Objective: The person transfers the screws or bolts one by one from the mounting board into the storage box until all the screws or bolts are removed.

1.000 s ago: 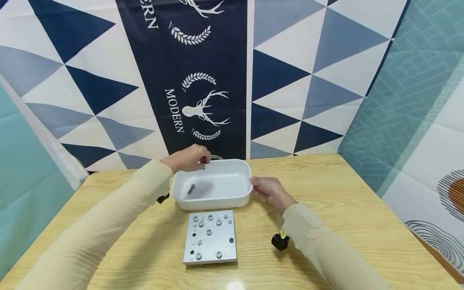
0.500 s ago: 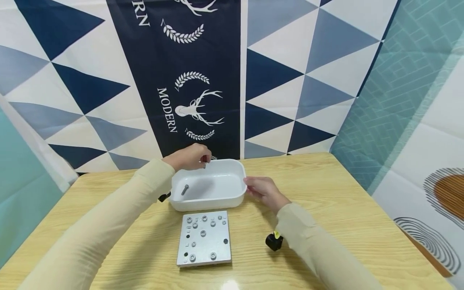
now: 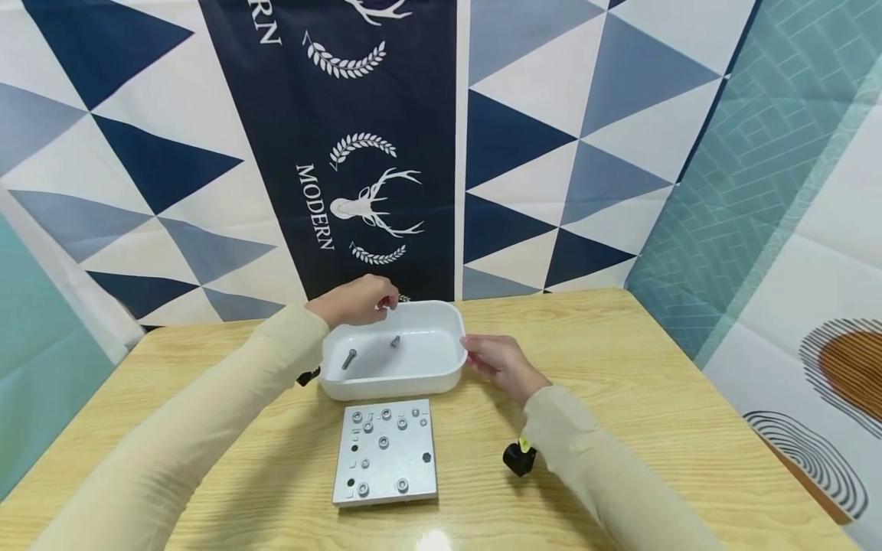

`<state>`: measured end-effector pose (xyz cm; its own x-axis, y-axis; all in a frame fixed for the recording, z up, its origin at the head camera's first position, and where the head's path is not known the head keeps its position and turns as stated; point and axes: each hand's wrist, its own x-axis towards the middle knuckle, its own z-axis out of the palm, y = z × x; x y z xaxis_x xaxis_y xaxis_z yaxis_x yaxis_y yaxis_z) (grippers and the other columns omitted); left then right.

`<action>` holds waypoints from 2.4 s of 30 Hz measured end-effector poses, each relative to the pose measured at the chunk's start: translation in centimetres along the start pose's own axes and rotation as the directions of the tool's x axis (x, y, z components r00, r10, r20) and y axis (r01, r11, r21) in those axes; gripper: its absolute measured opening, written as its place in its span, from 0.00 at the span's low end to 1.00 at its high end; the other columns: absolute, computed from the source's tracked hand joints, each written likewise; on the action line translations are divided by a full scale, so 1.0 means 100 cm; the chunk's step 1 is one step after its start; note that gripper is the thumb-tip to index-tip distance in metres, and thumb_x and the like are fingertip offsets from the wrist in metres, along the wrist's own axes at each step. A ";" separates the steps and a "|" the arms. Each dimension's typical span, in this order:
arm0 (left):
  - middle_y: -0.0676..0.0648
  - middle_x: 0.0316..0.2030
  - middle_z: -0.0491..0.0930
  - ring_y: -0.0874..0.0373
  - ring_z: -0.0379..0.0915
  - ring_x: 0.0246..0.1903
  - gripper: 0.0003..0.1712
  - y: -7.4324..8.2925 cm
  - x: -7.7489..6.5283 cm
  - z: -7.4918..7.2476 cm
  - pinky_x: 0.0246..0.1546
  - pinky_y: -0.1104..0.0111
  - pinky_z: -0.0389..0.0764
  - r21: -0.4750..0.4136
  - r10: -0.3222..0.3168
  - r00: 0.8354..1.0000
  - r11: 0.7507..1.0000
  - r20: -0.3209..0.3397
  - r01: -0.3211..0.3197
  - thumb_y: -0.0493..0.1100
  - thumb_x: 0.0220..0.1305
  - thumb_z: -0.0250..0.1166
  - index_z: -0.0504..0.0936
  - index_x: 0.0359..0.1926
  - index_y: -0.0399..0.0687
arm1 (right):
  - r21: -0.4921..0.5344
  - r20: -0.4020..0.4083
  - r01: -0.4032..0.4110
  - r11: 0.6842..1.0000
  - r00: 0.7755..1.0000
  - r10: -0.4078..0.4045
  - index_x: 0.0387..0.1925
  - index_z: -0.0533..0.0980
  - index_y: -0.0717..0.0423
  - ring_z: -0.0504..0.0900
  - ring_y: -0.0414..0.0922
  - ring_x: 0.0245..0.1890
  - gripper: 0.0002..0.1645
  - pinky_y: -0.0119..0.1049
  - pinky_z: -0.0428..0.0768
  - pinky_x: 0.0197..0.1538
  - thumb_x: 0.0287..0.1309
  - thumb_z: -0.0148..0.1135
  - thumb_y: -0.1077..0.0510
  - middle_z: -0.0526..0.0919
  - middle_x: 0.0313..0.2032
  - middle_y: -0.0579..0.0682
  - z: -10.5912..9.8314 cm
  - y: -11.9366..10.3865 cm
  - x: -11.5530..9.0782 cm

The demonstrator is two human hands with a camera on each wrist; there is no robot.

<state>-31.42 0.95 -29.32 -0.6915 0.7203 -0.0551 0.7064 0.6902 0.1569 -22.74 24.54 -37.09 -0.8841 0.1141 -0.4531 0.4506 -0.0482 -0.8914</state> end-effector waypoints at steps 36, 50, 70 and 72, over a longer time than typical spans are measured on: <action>0.49 0.40 0.85 0.59 0.80 0.40 0.10 0.022 -0.112 0.042 0.48 0.64 0.79 0.084 0.196 0.957 0.980 -0.212 -0.182 0.35 0.56 0.66 0.84 0.41 0.44 | 0.008 0.038 -0.012 1.000 0.999 0.011 0.65 0.65 0.63 0.77 0.35 0.28 0.31 0.23 0.80 0.38 0.63 0.59 0.57 0.80 0.29 0.43 0.001 -0.005 -0.002; 0.52 0.37 0.83 0.62 0.78 0.38 0.09 0.033 -0.138 0.058 0.44 0.68 0.79 0.088 0.232 0.940 0.972 -0.250 -0.217 0.36 0.56 0.67 0.83 0.40 0.46 | 0.011 0.048 0.011 1.000 0.999 -0.012 0.66 0.65 0.63 0.76 0.34 0.28 0.32 0.23 0.80 0.37 0.64 0.58 0.57 0.81 0.27 0.41 0.000 -0.003 -0.003; 0.55 0.37 0.81 0.65 0.75 0.38 0.08 0.058 -0.162 0.081 0.48 0.72 0.77 0.114 0.303 0.928 0.952 -0.219 -0.284 0.39 0.56 0.66 0.82 0.39 0.50 | 0.046 0.065 0.005 0.999 0.998 -0.008 0.67 0.63 0.62 0.77 0.35 0.31 0.33 0.24 0.80 0.38 0.63 0.59 0.57 0.81 0.35 0.44 -0.002 -0.003 -0.002; 0.56 0.36 0.81 0.65 0.75 0.38 0.07 0.060 -0.164 0.082 0.48 0.72 0.77 0.120 0.317 0.923 0.947 -0.220 -0.296 0.40 0.56 0.66 0.82 0.38 0.50 | 0.034 0.060 0.004 0.999 0.998 -0.006 0.67 0.63 0.62 0.77 0.35 0.31 0.33 0.24 0.80 0.39 0.63 0.59 0.56 0.80 0.37 0.45 -0.002 -0.003 -0.001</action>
<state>-14.62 -6.11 -35.58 -0.4475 0.8678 0.2161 0.8925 0.4487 0.0463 -22.76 24.71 -36.73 -0.8927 0.0545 -0.4473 0.4425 -0.0813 -0.8931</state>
